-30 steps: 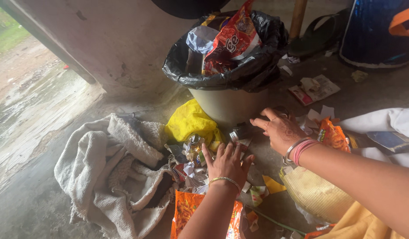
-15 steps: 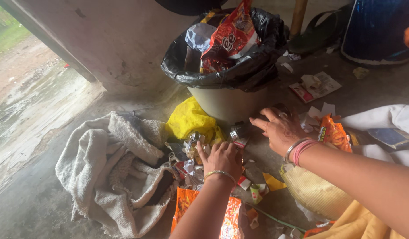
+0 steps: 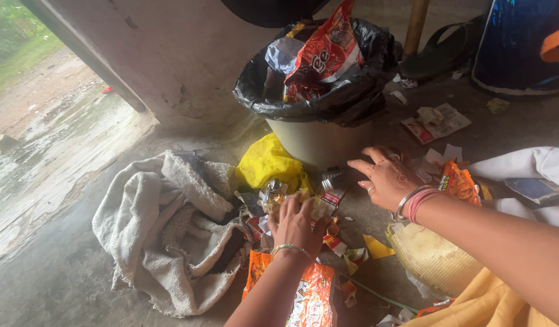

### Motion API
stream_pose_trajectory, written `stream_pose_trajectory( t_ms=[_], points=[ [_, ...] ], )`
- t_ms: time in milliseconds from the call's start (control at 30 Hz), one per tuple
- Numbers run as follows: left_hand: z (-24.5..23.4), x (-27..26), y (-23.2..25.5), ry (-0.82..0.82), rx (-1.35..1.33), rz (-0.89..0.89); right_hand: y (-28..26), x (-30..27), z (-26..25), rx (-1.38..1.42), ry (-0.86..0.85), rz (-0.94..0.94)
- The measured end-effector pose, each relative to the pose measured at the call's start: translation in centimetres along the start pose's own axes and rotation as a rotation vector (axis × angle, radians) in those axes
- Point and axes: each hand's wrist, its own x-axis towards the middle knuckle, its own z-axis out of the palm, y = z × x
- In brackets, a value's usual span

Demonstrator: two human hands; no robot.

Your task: The person sorts through a pile of waste on the floor, picking up various items such as snack wrappers, plastic bottles, and paper. They place the collected items into a nearby trash bin, occasionally opening the lid to deposit the trash.

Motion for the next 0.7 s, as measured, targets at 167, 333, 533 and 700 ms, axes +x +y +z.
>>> stream_pose_trajectory(
  t_ms=[167, 333, 533, 700],
  points=[
    [-2.3, -1.8, -0.2, -0.150, 0.035, -0.119, -2.8, -0.2, -1.5, 0.143, 0.064, -0.085],
    [-3.4, -2.2, -1.6, -0.182, 0.030, -0.127, -6.3, -1.2, -2.1, 0.385, -0.001, -0.232],
    [-2.6, -2.2, -4.9, -0.050, -0.135, -0.291, -7.7, -3.2, -1.4, 0.378, -0.222, -0.263],
    [-1.3, -1.8, -5.3, -0.042, -0.125, -0.333, -7.3, -3.9, -0.2, 0.377, -0.224, -0.265]
  ],
)
